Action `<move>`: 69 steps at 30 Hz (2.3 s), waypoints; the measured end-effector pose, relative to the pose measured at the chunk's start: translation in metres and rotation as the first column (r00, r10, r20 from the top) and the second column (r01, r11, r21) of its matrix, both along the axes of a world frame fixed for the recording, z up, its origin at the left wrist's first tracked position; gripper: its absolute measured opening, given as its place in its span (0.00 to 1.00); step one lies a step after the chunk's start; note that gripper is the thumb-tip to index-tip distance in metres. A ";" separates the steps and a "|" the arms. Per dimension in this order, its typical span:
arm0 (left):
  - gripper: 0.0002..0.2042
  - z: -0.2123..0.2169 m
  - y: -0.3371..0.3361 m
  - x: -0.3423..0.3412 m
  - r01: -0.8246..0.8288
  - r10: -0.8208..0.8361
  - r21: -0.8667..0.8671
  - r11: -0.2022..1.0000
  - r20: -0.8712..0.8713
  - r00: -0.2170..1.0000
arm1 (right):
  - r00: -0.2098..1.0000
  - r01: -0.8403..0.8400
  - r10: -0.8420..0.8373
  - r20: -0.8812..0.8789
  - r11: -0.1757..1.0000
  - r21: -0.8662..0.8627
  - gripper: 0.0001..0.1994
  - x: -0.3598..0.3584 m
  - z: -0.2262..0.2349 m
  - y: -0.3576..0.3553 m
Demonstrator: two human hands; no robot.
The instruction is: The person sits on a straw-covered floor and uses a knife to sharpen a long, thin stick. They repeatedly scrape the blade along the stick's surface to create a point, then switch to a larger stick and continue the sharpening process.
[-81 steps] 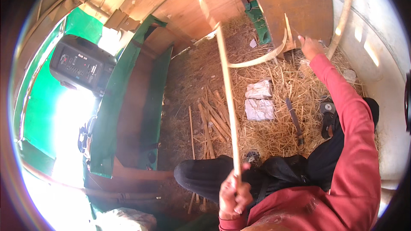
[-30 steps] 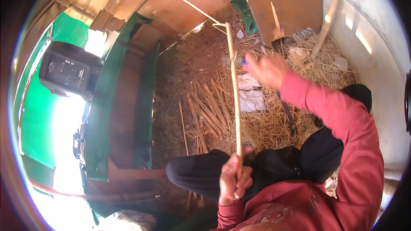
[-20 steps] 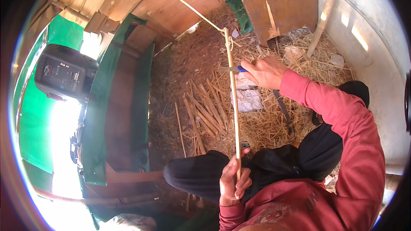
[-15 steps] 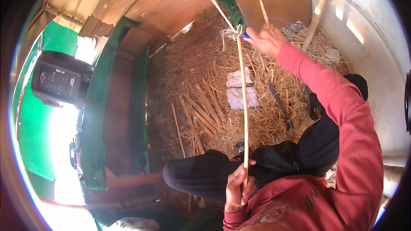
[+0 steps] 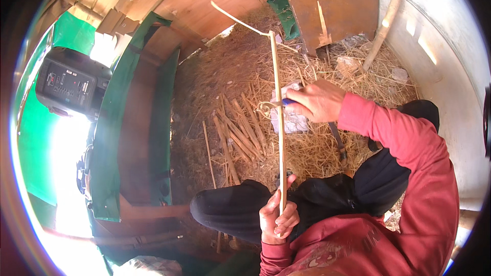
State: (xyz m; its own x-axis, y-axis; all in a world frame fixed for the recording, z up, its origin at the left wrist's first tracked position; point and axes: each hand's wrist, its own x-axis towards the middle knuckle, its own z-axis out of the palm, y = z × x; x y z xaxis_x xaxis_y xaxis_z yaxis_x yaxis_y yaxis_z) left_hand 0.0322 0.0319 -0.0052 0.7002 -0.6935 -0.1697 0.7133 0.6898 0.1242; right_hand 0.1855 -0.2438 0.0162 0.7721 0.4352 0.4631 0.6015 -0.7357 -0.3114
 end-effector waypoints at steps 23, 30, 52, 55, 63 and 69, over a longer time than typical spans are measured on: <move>0.22 -0.010 0.004 -0.021 0.024 -0.035 0.213 0.977 0.052 0.998 | 0.973 0.077 -0.041 0.227 0.986 -0.151 0.13 0.024 -0.023 -0.025; 0.20 -0.014 -0.004 -0.024 0.043 -0.056 0.323 0.945 0.032 0.998 | 0.879 0.475 -0.473 0.058 0.862 -0.177 0.16 0.079 -0.027 -0.074; 0.22 0.005 -0.007 -0.011 -0.154 0.119 0.387 0.909 0.112 0.987 | 0.989 0.142 -0.135 0.058 0.981 -0.132 0.14 0.033 -0.045 -0.001; 0.21 0.004 -0.004 -0.028 -0.084 0.064 0.361 0.929 0.067 0.996 | 0.833 0.553 -0.552 0.041 0.833 -0.007 0.15 0.074 -0.044 -0.049; 0.20 0.004 -0.003 0.000 -0.243 0.140 0.532 0.811 0.226 0.964 | 0.916 0.321 -0.290 -0.278 0.944 0.071 0.23 0.060 -0.042 -0.046; 0.21 -0.003 -0.017 0.018 -0.377 0.112 0.684 0.625 0.400 0.910 | 0.955 0.257 -0.265 -0.133 0.964 -0.072 0.19 0.013 -0.008 -0.014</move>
State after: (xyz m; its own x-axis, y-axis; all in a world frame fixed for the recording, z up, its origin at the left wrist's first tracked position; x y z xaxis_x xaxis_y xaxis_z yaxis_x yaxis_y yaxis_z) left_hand 0.0507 0.0146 -0.0080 0.9281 -0.2238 -0.2975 0.3669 0.4148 0.8327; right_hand 0.1988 -0.2580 0.0078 0.9176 0.2310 0.3235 0.3394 -0.8790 -0.3350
